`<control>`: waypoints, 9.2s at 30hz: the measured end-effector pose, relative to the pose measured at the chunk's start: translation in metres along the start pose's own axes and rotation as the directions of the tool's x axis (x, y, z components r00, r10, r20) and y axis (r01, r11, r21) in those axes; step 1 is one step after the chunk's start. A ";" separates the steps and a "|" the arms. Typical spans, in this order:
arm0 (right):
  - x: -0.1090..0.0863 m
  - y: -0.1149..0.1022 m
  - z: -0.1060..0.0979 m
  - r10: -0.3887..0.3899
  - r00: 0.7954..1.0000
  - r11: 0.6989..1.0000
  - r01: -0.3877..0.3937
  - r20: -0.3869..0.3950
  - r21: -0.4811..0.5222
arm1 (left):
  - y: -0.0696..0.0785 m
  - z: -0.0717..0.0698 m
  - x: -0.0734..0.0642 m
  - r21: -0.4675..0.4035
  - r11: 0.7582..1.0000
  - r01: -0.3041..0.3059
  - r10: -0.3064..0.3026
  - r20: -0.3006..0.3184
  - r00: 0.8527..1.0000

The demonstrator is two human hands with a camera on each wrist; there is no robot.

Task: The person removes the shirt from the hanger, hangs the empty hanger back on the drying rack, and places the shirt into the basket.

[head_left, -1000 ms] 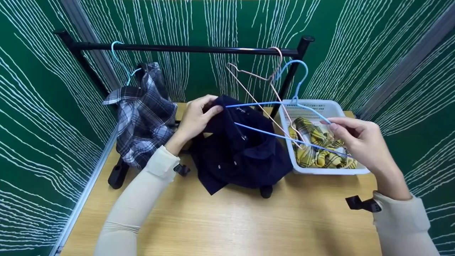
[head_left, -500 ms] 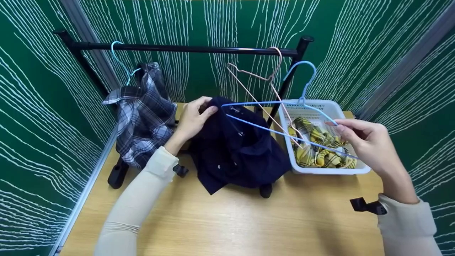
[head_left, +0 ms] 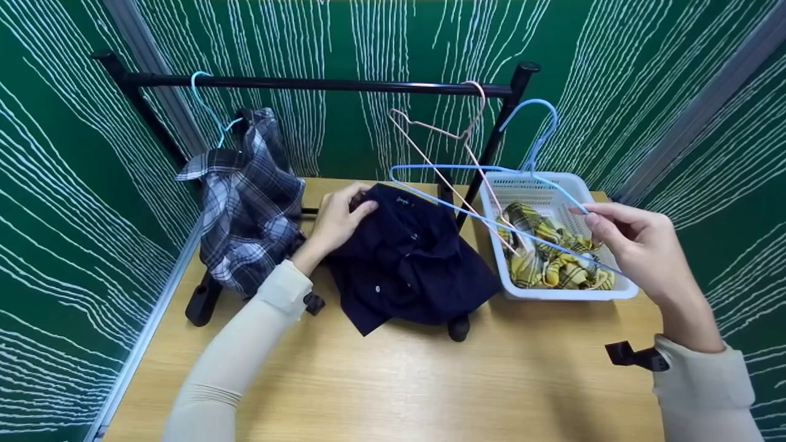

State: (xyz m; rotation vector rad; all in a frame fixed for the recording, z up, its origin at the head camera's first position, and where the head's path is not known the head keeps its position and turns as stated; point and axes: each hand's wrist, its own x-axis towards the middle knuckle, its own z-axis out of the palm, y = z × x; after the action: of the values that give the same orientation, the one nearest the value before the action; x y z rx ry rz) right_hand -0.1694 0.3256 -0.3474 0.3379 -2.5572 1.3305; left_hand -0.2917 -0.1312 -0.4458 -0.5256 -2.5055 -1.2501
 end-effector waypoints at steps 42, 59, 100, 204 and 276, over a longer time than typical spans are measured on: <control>0.002 0.006 0.017 0.069 0.998 0.997 -0.069 -0.006 0.017 | 0.072 -0.102 0.070 0.423 0.897 -0.127 0.196 -0.124 0.973; 0.000 0.006 0.019 0.087 0.996 0.996 -0.087 0.007 0.012 | 0.048 -0.153 0.115 0.611 0.792 0.000 0.051 -0.065 0.997; 0.067 -0.054 0.096 0.031 0.999 0.985 -0.026 -0.024 0.170 | 0.027 -0.138 0.120 0.635 0.771 -0.038 0.219 -0.210 0.953; 0.047 -0.008 0.106 -0.103 0.980 0.984 0.075 -0.169 -0.163 | 0.031 -0.136 0.119 0.638 0.769 -0.032 0.198 -0.190 0.962; -0.020 0.084 0.283 -0.057 0.958 0.989 0.093 0.282 -0.115 | -0.109 0.035 -0.073 0.161 0.974 -0.158 0.083 0.397 0.914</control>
State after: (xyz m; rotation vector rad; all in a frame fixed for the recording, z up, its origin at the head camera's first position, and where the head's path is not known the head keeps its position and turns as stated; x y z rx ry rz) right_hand -0.2064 0.1415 -0.5761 0.6318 -2.8083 1.1576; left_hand -0.2787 -0.1771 -0.5725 -0.9445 -2.8210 -0.9175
